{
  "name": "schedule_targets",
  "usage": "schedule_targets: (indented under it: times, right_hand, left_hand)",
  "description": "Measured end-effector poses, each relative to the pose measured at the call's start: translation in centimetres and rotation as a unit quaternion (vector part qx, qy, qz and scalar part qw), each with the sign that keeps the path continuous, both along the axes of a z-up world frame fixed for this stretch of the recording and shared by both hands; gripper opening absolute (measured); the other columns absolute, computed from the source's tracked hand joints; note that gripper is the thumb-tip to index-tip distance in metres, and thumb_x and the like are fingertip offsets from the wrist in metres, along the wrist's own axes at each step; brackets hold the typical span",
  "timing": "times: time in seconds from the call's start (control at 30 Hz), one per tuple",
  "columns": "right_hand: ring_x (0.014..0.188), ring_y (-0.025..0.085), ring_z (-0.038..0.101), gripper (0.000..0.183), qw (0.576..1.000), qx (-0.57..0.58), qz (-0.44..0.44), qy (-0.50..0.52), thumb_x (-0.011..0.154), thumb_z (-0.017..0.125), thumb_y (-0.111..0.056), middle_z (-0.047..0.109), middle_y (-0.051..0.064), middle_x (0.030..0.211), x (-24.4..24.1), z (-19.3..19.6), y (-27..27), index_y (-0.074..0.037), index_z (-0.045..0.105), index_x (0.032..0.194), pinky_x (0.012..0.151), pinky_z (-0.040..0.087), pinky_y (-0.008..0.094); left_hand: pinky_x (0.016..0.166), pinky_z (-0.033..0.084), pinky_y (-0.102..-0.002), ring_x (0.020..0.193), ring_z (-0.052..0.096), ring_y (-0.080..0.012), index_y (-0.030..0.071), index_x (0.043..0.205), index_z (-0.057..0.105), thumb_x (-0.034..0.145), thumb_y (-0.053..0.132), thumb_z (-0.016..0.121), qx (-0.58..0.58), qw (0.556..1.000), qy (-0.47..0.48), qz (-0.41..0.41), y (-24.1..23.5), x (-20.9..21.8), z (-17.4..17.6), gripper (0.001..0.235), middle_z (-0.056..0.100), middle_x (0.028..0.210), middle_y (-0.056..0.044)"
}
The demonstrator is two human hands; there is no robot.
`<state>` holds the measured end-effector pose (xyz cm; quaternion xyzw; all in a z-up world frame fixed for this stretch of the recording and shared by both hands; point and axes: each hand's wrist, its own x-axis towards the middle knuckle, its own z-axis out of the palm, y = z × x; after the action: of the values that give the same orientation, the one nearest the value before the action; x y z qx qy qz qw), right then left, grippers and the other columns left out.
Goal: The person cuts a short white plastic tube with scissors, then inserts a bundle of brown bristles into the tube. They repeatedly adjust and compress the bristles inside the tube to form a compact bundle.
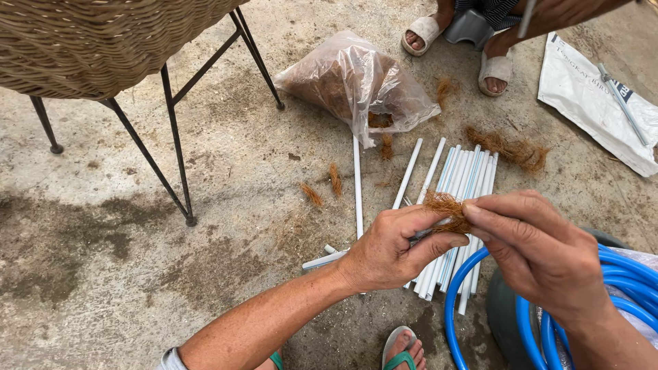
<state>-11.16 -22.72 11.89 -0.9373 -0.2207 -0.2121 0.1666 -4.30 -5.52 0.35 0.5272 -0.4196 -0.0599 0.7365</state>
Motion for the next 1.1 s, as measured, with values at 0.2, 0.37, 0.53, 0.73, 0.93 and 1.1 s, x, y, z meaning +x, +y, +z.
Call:
schedule_targets:
  times: [0.2,0.37,0.53,0.73,0.93,1.1]
  right_hand:
    - [0.097,0.028,0.07,0.037,0.998,-0.037,0.038,-0.037,0.082,0.079,-0.001,0.069,0.014,0.112,-0.1,-0.1,0.2,-0.001,0.07,0.118,0.081,0.057,0.037]
    - [0.098,0.026,0.07,0.035,0.999,-0.03,0.035,-0.025,0.084,0.079,-0.001,0.068,0.012,0.112,0.0,-0.4,0.2,-0.003,0.071,0.118,0.079,0.058,0.035]
    - [0.098,0.023,0.069,0.036,0.999,-0.018,0.037,-0.013,0.085,0.078,-0.001,0.067,0.01,0.114,0.3,-0.7,0.3,-0.003,0.071,0.121,0.078,0.058,0.035]
    - [0.096,0.02,0.069,0.036,0.998,-0.018,0.049,-0.021,0.085,0.079,-0.001,0.067,0.01,0.113,1.0,-1.0,0.5,-0.003,0.071,0.12,0.075,0.058,0.032]
    - [0.101,0.02,0.069,0.032,0.997,0.014,0.064,-0.036,0.088,0.077,0.001,0.065,0.012,0.117,1.2,-1.5,1.1,-0.001,0.071,0.119,0.079,0.059,0.03]
    - [0.101,0.017,0.068,0.033,0.994,0.07,0.077,-0.04,0.09,0.077,0.003,0.061,0.012,0.115,1.3,-2.2,1.5,-0.002,0.071,0.122,0.082,0.061,0.027]
  left_hand:
    - [0.065,0.054,-0.026,0.076,0.07,-0.0114,0.007,0.132,0.066,0.103,0.023,0.069,0.076,0.993,0.072,-0.049,0.2,0.1,-0.1,0.034,0.074,0.085,-0.006]
    - [0.085,0.062,-0.029,0.105,0.075,-0.0161,0.012,0.158,0.028,0.107,0.016,0.066,-0.027,0.995,0.063,-0.076,0.1,0.5,-0.8,0.064,0.076,0.11,-0.012]
    - [0.101,0.063,-0.037,0.122,0.074,-0.026,0.02,0.166,0.008,0.107,0.012,0.067,-0.038,0.999,-0.027,0.005,0.0,0.5,-1.3,0.084,0.071,0.129,-0.016]
    - [0.091,0.066,-0.033,0.109,0.076,-0.0235,0.018,0.164,0.027,0.105,0.01,0.072,-0.022,0.99,-0.109,0.087,0.6,0.8,-0.8,0.075,0.07,0.125,-0.017]
    - [0.092,0.061,-0.033,0.106,0.072,-0.0231,0.009,0.16,0.037,0.104,0.008,0.071,-0.032,0.972,-0.182,0.145,1.2,0.9,-0.6,0.066,0.07,0.123,-0.013]
    - [0.086,0.064,-0.029,0.1,0.075,-0.0188,0.01,0.159,0.041,0.104,0.007,0.072,-0.002,0.979,-0.135,0.153,1.2,0.4,-1.1,0.064,0.074,0.116,-0.008]
